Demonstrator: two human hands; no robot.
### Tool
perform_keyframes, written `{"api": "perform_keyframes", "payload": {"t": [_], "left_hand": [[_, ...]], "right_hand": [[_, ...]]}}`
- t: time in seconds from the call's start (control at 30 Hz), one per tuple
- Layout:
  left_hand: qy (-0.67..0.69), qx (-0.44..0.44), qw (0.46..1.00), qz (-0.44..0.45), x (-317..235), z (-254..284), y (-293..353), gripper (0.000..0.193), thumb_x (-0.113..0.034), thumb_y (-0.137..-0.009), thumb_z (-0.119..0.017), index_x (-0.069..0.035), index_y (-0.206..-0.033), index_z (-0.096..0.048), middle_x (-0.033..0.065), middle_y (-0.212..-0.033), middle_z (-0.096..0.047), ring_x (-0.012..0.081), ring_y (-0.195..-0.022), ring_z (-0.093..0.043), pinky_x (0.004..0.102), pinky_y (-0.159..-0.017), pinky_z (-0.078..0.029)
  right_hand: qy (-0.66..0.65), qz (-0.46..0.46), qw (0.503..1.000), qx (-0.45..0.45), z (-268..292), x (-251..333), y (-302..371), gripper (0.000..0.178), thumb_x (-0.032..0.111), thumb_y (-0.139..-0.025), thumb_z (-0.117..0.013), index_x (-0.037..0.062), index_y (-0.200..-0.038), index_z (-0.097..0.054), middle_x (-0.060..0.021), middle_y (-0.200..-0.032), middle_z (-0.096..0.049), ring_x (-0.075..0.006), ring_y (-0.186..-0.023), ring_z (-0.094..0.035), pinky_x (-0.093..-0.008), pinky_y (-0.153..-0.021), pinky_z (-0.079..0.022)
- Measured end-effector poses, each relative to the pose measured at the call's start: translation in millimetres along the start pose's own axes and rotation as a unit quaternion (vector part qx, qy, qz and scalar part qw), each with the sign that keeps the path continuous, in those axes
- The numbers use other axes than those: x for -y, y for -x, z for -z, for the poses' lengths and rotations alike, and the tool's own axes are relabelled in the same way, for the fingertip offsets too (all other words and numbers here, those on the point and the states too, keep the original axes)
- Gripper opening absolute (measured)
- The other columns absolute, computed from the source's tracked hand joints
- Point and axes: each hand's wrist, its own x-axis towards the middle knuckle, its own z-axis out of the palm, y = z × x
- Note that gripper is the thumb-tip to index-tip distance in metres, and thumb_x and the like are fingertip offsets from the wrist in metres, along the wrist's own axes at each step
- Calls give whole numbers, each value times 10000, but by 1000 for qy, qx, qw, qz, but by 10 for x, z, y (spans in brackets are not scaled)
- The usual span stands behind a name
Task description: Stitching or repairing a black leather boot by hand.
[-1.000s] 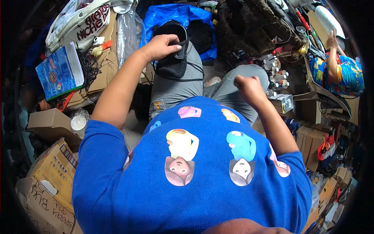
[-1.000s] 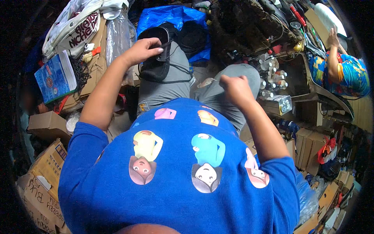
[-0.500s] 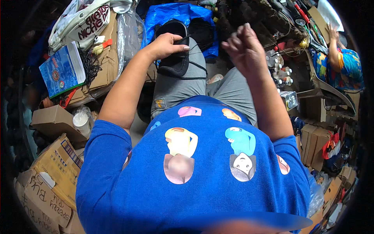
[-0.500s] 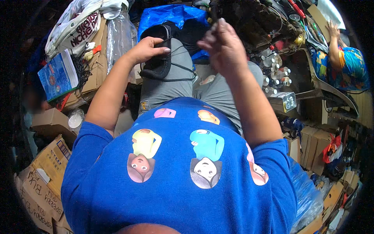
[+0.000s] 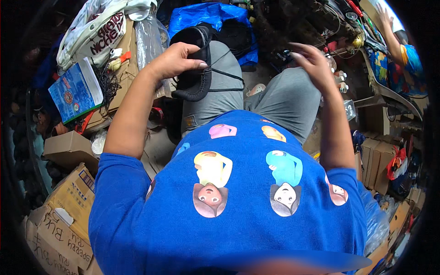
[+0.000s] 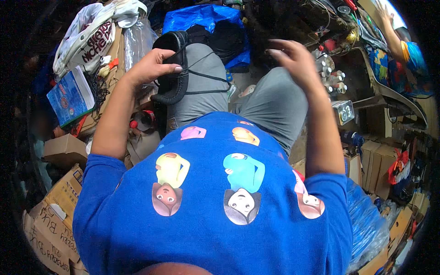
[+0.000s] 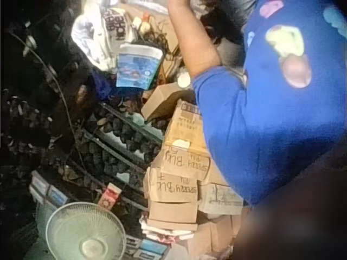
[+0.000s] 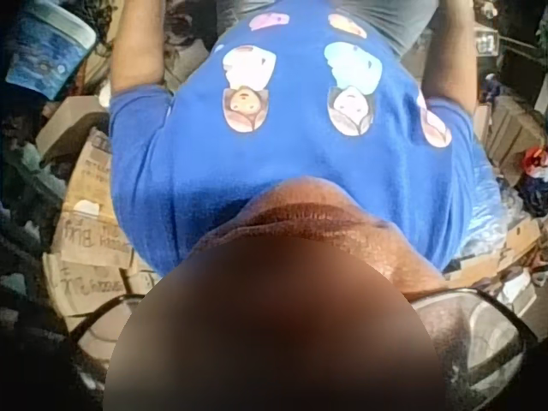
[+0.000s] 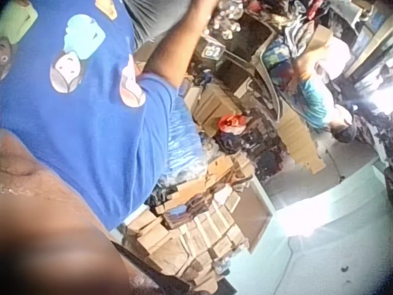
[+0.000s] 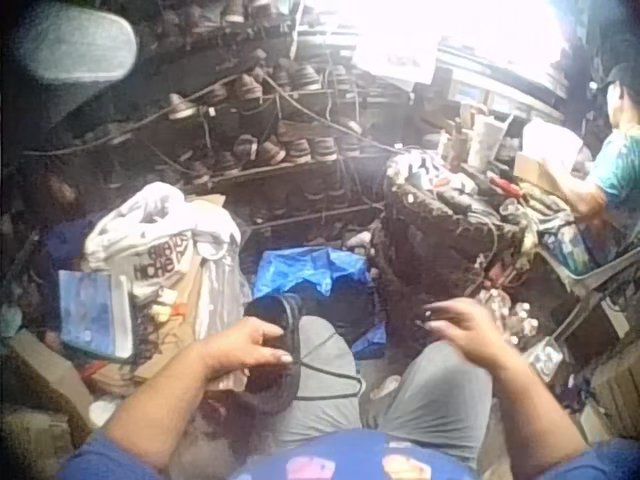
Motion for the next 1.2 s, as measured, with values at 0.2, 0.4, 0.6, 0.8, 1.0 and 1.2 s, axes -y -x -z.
{"api": "perform_keyframes", "payload": {"t": [0.2, 0.4, 0.6, 0.8, 1.0, 1.2], "left_hand": [[74, -21, 996, -43, -326, -47, 254, 203, -203, -844, -725, -29, -942, -686, -47, -761, -644, 17, -693, -559, 201, -633, -453], [103, -98, 990, -16, 57, -76, -51, 239, -260, -855, -705, -30, -921, -693, -28, -774, -659, 32, -687, -566, 223, -653, -459], [161, -181, 969, -51, 695, -198, -490, 227, -266, -855, -718, -41, -849, -695, -43, -743, -638, 32, -677, -540, 220, -638, -443], [177, -108, 977, -43, 457, -139, -454, 238, -268, -828, -752, -46, -883, -687, -44, -777, -644, 37, -704, -554, 223, -666, -462], [186, -103, 975, -59, 147, -14, -138, 204, -230, -824, -756, -61, -911, -681, -40, -804, -652, 39, -711, -577, 207, -674, -469], [134, -78, 986, -67, -213, -49, 66, 201, -223, -848, -724, -57, -947, -669, -42, -837, -658, 36, -742, -576, 206, -697, -446]], "right_hand": [[142, 264, 938, 176, -1250, 564, -519, 249, 223, -776, -705, 114, -1000, -716, -124, -1028, -650, -326, -1018, -602, -397, -875, -485], [-329, -5, 943, -40, -1279, 643, -822, 361, 306, -993, -511, -20, -1011, -664, -92, -897, -661, -160, -881, -602, -324, -783, -469], [-345, -2, 928, 141, -1459, 605, -173, 394, 311, -1009, -456, 51, -717, -503, -16, -658, -498, -132, -660, -478, -333, -711, -429], [98, 235, 958, 130, -1188, 770, 233, 161, 198, -923, -587, 59, -935, -666, -102, -914, -677, -252, -840, -648, -309, -755, -515], [198, 246, 894, 318, -619, 1081, 642, 247, 266, -869, -638, 120, -1054, -711, -87, -1053, -673, -308, -1016, -617, -449, -944, -419], [91, 121, 980, 130, -719, 891, 7, 266, 235, -805, -727, 106, -1038, -710, -117, -878, -648, -261, -761, -625, -356, -675, -504]]}}
